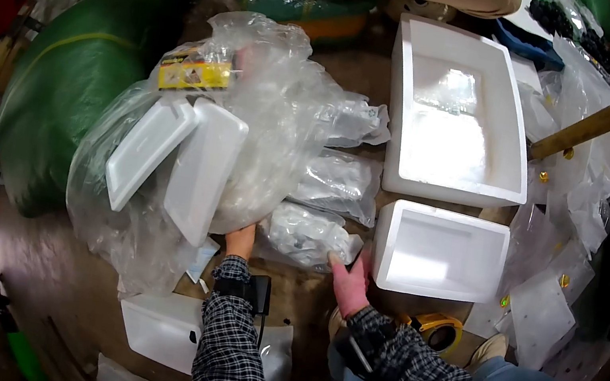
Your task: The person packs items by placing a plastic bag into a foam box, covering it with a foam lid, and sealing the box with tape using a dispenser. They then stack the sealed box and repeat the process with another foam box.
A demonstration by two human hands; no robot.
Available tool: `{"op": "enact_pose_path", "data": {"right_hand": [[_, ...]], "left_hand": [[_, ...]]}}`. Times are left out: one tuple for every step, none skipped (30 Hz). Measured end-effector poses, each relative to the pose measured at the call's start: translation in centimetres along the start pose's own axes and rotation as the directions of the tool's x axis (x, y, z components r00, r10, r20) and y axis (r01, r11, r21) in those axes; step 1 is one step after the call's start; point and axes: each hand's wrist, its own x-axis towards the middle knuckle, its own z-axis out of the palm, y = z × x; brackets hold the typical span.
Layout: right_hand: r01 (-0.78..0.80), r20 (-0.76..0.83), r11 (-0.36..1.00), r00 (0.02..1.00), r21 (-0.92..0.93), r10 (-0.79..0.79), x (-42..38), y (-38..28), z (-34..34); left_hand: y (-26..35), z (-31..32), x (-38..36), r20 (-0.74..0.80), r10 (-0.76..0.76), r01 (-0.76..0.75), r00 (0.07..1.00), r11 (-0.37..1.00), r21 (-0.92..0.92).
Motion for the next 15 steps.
{"op": "enact_pose_path", "data": {"right_hand": [[-0.013,-0.006,1.000,1.000,0.006,0.013,0.7,1.2,0.4],[-0.004,0.061,0.994,0.998,0.109,-0.003,1.8,3.0,1.1],[0.000,0.124,0.977,0.992,0.212,-0.027,2.3,4.0,1.7],[0.045,0.135,0.973,0.988,0.227,-0.078,2.0,3.5,1.8],[0.041,0.130,0.972,0.989,0.232,-0.073,1.6,3.1,1.6],[0.102,0.143,0.979,0.981,0.178,-0.128,0.8,2.6,1.2],[0.166,0.160,0.979,0.970,0.121,-0.184,0.0,1.8,0.5],[0.134,0.157,0.988,0.977,0.081,-0.146,-1.2,0.5,-0.3],[0.131,0.156,0.988,0.978,0.080,-0.142,-2.7,-0.6,-1.4],[0.272,0.212,0.962,0.940,0.005,-0.267,-4.0,-1.6,-2.9],[0.407,0.278,0.912,0.884,-0.059,-0.376,-5.5,-2.6,-4.2],[0.499,0.358,0.861,0.826,-0.102,-0.436,-6.7,-3.9,-5.5],[0.590,0.441,0.796,0.755,-0.135,-0.485,-7.7,-5.2,-6.9],[0.621,0.488,0.759,0.732,-0.194,-0.474,-8.8,-6.4,-8.3],[0.642,0.432,0.761,0.714,-0.091,-0.551,-9.6,-7.1,-8.6]], "left_hand": [[-0.7,0.4,0.1,0.012,-0.003,0.003,1.000,1.000,0.010],[-1.4,0.8,0.2,-0.028,0.031,-0.031,0.999,0.999,-0.012],[-1.9,1.0,0.0,-0.069,0.065,-0.068,0.995,0.997,-0.033],[-1.3,1.0,-0.4,-0.059,0.065,-0.067,0.996,0.997,-0.024],[-0.7,0.9,-1.2,-0.031,-0.054,0.048,0.998,0.985,-0.166],[0.1,0.6,-2.0,0.014,-0.170,0.166,0.985,0.939,-0.302],[0.3,-0.5,-3.2,0.114,-0.202,0.225,0.973,0.940,-0.257],[-0.2,-1.8,-5.0,0.210,-0.238,0.281,0.948,0.937,-0.206],[-1.5,-2.0,-7.6,0.198,-0.338,0.391,0.920,0.780,-0.489],[0.0,-2.7,-10.2,0.302,-0.232,0.380,0.925,0.614,-0.691],[-0.6,-2.9,-12.5,0.242,-0.324,0.373,0.914,0.444,-0.815],[-0.2,-3.6,-14.0,0.282,-0.327,0.398,0.902,0.377,-0.837],[0.9,-4.4,-15.6,0.320,-0.325,0.419,0.890,0.304,-0.856],[1.9,-4.7,-17.3,0.315,-0.334,0.417,0.888,0.301,-0.857],[3.2,-4.7,-19.0,0.225,-0.239,0.313,0.945,0.449,-0.837]]}}
